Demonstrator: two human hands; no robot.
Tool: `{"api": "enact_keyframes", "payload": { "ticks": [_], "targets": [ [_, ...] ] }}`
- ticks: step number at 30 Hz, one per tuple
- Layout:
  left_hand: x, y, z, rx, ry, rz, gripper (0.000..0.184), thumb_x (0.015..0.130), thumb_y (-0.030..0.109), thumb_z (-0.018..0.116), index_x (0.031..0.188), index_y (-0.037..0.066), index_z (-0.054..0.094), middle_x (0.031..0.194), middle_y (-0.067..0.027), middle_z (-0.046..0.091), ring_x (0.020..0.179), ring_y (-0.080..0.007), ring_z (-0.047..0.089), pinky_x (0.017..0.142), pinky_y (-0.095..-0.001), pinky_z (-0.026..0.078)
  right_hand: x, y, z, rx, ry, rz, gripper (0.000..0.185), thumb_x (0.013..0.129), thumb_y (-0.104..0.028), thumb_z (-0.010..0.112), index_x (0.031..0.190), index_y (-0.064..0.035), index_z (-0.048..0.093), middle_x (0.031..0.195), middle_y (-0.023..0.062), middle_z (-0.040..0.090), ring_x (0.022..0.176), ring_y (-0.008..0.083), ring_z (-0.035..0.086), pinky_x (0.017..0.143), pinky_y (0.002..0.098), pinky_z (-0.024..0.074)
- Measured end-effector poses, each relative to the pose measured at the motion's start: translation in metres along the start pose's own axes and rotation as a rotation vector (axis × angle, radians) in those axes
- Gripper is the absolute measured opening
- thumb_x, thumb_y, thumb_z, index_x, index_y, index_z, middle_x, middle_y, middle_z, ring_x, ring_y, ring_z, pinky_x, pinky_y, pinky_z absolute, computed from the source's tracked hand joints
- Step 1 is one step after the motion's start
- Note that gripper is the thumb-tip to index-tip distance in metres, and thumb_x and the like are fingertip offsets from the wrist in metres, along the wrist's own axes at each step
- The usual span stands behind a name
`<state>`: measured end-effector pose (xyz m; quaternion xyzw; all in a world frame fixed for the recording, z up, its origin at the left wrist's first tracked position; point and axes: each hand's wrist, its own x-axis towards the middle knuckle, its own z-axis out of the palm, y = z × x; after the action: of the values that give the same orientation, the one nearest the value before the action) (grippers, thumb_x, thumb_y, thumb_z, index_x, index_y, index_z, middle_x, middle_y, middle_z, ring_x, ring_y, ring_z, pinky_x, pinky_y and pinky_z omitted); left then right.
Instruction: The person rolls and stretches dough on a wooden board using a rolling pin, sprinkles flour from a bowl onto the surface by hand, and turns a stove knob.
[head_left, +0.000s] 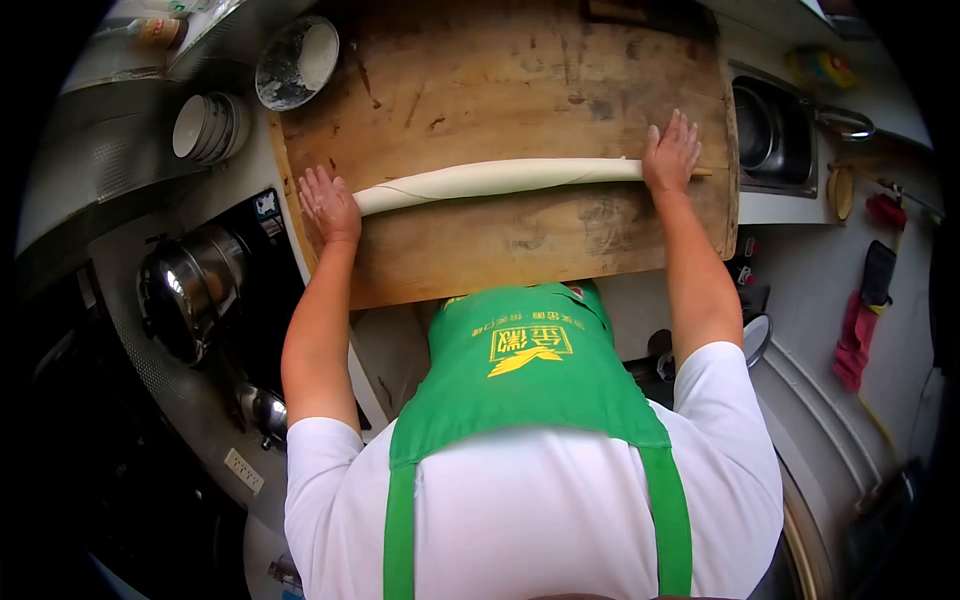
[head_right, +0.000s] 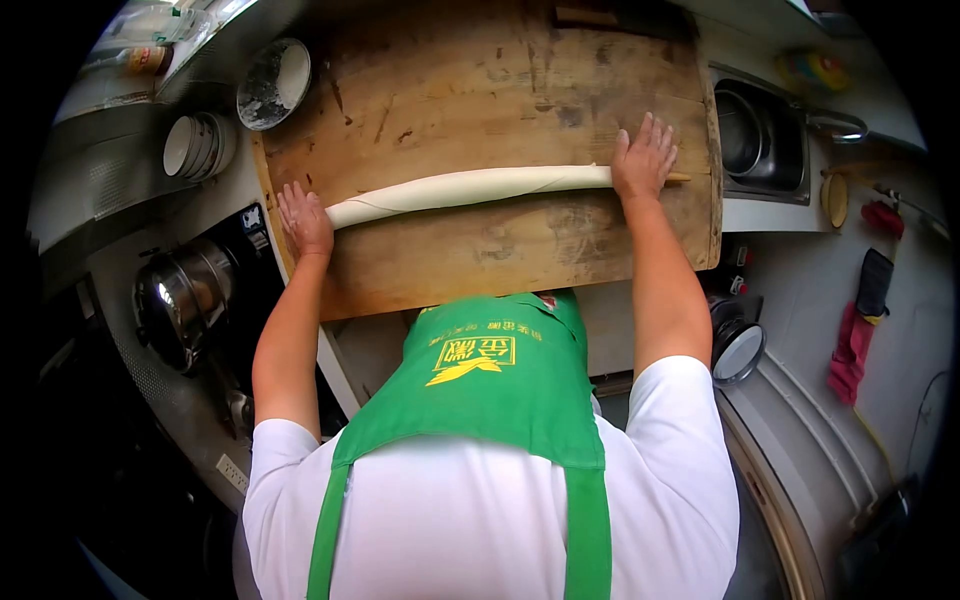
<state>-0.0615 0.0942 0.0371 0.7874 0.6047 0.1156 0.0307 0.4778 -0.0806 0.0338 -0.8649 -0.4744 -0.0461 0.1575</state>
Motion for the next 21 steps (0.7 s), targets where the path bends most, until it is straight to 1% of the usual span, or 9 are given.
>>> {"api": "enact_keyframes", "payload": {
  "ticks": [2,4,5,6,8,11,15,18,21],
  "targets": [
    [-0.005,0.040,-0.003,-0.045,-0.025,0.214,0.063,0.104,0.036,0.046,0.154,-0.002,0.045,0.165,-0.0199,0.039,0.157,-0.0366,0.027,0.129,-0.0512,0.016,-0.019,-0.047,-0.002,0.149,0.007,-0.193,0.066,0.104,-0.038,0.051,0.161,-0.0069,0.036,0.163,0.0183,0.040,0.155,0.0415,0.028,0.126,0.0570,0.0185],
    [-0.020,0.087,0.010,-0.120,-0.122,0.355,0.070,0.102,0.042,0.049,0.157,-0.002,0.041,0.165,-0.0208,0.038,0.156,-0.0374,0.028,0.129,-0.0508,0.016,-0.052,-0.100,0.007,0.197,-0.159,-0.300,0.067,0.101,-0.046,0.054,0.157,-0.0109,0.044,0.159,0.0169,0.046,0.154,0.0418,0.030,0.127,0.0557,0.0196],
    [-0.018,0.113,0.002,0.029,-0.310,0.264,0.075,0.101,0.046,0.050,0.157,-0.003,0.040,0.166,-0.0208,0.037,0.156,-0.0372,0.029,0.129,-0.0500,0.017,-0.063,-0.119,0.009,0.073,-0.264,-0.387,0.064,0.099,-0.051,0.056,0.151,-0.0150,0.054,0.154,0.0161,0.051,0.152,0.0409,0.035,0.126,0.0547,0.0227],
    [-0.008,0.113,0.003,0.031,-0.317,0.262,0.075,0.101,0.046,0.050,0.157,-0.003,0.040,0.166,-0.0208,0.037,0.156,-0.0372,0.029,0.129,-0.0500,0.017,-0.059,-0.126,0.013,0.075,-0.271,-0.386,0.064,0.099,-0.051,0.056,0.151,-0.0150,0.054,0.154,0.0161,0.051,0.152,0.0409,0.035,0.126,0.0547,0.0227],
    [0.018,0.115,0.023,0.001,-0.140,0.143,0.078,0.099,0.049,0.053,0.156,-0.004,0.041,0.165,-0.0235,0.037,0.156,-0.0380,0.030,0.128,-0.0497,0.019,-0.028,-0.133,0.023,0.008,-0.088,-0.387,0.058,0.097,-0.045,0.058,0.146,-0.0152,0.058,0.152,0.0146,0.054,0.147,0.0399,0.041,0.123,0.0537,0.0281],
    [0.041,0.107,0.026,-0.123,-0.082,0.010,0.082,0.096,0.052,0.057,0.155,-0.004,0.043,0.163,-0.0263,0.039,0.155,-0.0388,0.031,0.128,-0.0497,0.018,0.002,-0.129,0.023,0.004,-0.095,-0.360,0.054,0.097,-0.046,0.057,0.142,-0.0169,0.063,0.149,0.0155,0.056,0.141,0.0394,0.046,0.119,0.0546,0.0327],
    [-0.040,0.082,0.028,0.024,-0.085,0.146,0.086,0.096,0.050,0.058,0.156,-0.007,0.038,0.166,-0.0265,0.034,0.156,-0.0395,0.028,0.129,-0.0486,0.018,-0.063,-0.088,0.019,0.064,-0.077,-0.311,0.053,0.100,-0.043,0.053,0.146,-0.0178,0.059,0.155,0.0136,0.052,0.146,0.0382,0.042,0.122,0.0535,0.0291],
    [-0.038,0.071,0.020,-0.018,-0.139,0.222,0.083,0.099,0.048,0.054,0.157,-0.008,0.036,0.166,-0.0275,0.033,0.156,-0.0408,0.027,0.129,-0.0494,0.018,-0.053,-0.064,0.015,0.093,-0.140,-0.378,0.052,0.101,-0.040,0.050,0.147,-0.0182,0.058,0.158,0.0127,0.049,0.148,0.0383,0.040,0.124,0.0524,0.0270],
    [0.007,0.070,0.021,-0.005,-0.092,0.127,0.082,0.099,0.048,0.053,0.156,-0.009,0.037,0.165,-0.0285,0.033,0.156,-0.0418,0.027,0.129,-0.0485,0.018,0.000,-0.059,0.025,0.081,-0.104,-0.301,0.051,0.102,-0.038,0.048,0.147,-0.0165,0.058,0.157,0.0146,0.050,0.147,0.0408,0.041,0.124,0.0518,0.0273]
  ]
}}
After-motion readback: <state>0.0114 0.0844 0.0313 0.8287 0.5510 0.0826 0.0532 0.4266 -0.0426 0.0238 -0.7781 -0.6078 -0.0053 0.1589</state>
